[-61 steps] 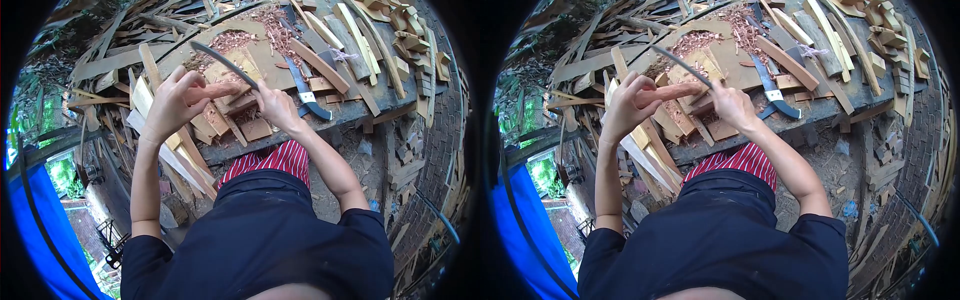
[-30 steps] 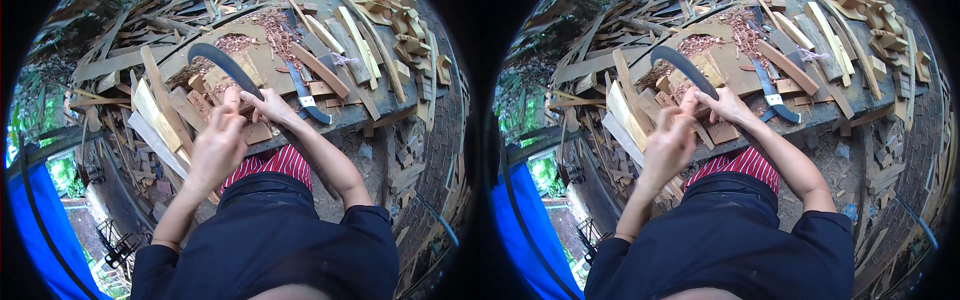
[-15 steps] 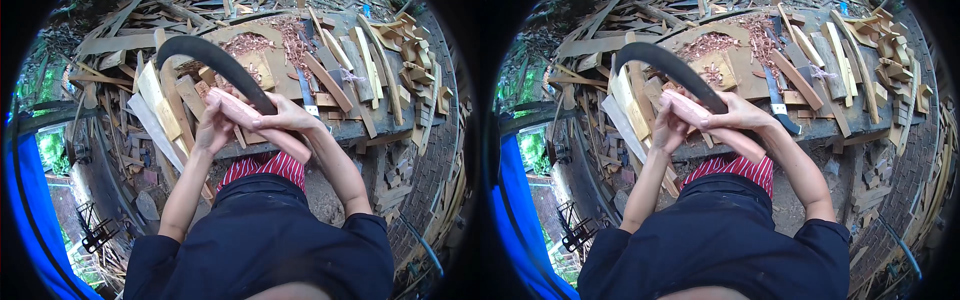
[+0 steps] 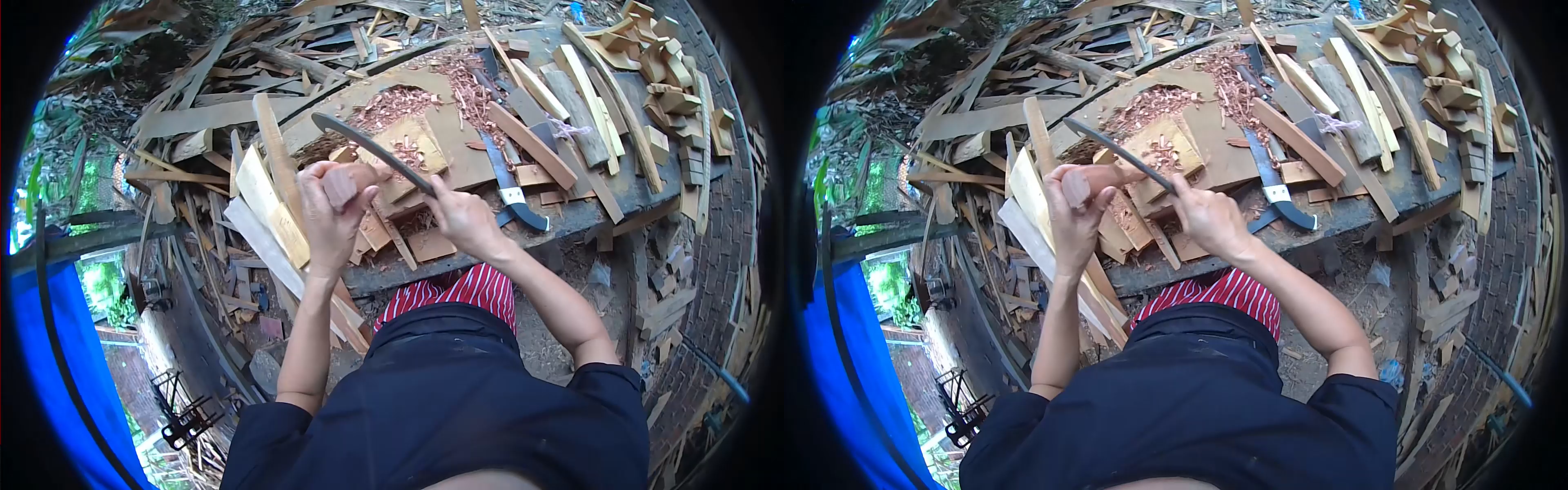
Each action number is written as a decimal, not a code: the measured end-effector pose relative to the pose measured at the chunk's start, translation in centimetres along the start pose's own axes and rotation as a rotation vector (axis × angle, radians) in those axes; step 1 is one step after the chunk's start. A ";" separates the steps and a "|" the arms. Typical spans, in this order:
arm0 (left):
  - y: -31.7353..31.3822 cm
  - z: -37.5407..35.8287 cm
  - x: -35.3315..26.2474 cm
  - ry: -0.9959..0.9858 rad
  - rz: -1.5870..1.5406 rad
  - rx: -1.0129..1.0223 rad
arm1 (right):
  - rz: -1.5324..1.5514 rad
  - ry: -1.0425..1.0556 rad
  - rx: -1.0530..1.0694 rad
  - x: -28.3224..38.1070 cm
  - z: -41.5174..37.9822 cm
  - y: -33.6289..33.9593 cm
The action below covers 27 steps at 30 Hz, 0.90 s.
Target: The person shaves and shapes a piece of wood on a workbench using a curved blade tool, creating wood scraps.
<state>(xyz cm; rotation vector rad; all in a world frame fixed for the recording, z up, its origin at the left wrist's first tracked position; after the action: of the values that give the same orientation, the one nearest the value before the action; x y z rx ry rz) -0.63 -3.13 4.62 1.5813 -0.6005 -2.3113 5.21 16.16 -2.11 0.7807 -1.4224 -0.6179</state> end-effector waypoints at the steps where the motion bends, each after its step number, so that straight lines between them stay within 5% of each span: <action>1: 0.4 0.1 0.0 0.003 0.000 0.009 | 0.002 0.038 -0.045 0.5 -0.1 -0.4; 3: 1.1 0.4 -0.3 0.148 -0.074 0.107 | 0.015 0.048 -0.088 1.6 0.0 -0.3; 9: 2.2 0.6 -2.9 0.167 0.155 0.116 | -0.004 0.235 -0.205 5.1 0.9 0.3; 15: 3.8 -0.1 -0.3 0.232 -0.203 0.002 | 0.011 0.100 0.082 5.0 2.3 0.5; 21: 3.5 0.3 -0.2 0.246 -0.334 0.000 | 0.212 0.302 -0.205 8.8 2.2 5.4; 25: 4.8 0.3 -0.2 0.240 -0.153 0.014 | 0.045 0.000 0.238 4.7 2.3 0.2; 27: 4.9 0.4 0.3 0.234 -0.204 0.007 | 0.052 0.004 0.163 3.4 1.9 -0.5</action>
<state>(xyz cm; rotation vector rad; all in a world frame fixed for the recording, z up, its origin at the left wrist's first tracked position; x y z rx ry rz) -1.17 -7.48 6.90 1.9620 -0.4080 -2.2143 3.59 13.02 -0.46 0.8695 -1.4977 -0.4638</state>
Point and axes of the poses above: each hand's wrist, its own z-axis towards the middle knuckle, its own y-axis out of the back of the hand, x = y × z, the point moved 3 cm from there along z, towards the middle knuckle, and after that the axes turned 9 degrees about -z, right-handed, at the moved point
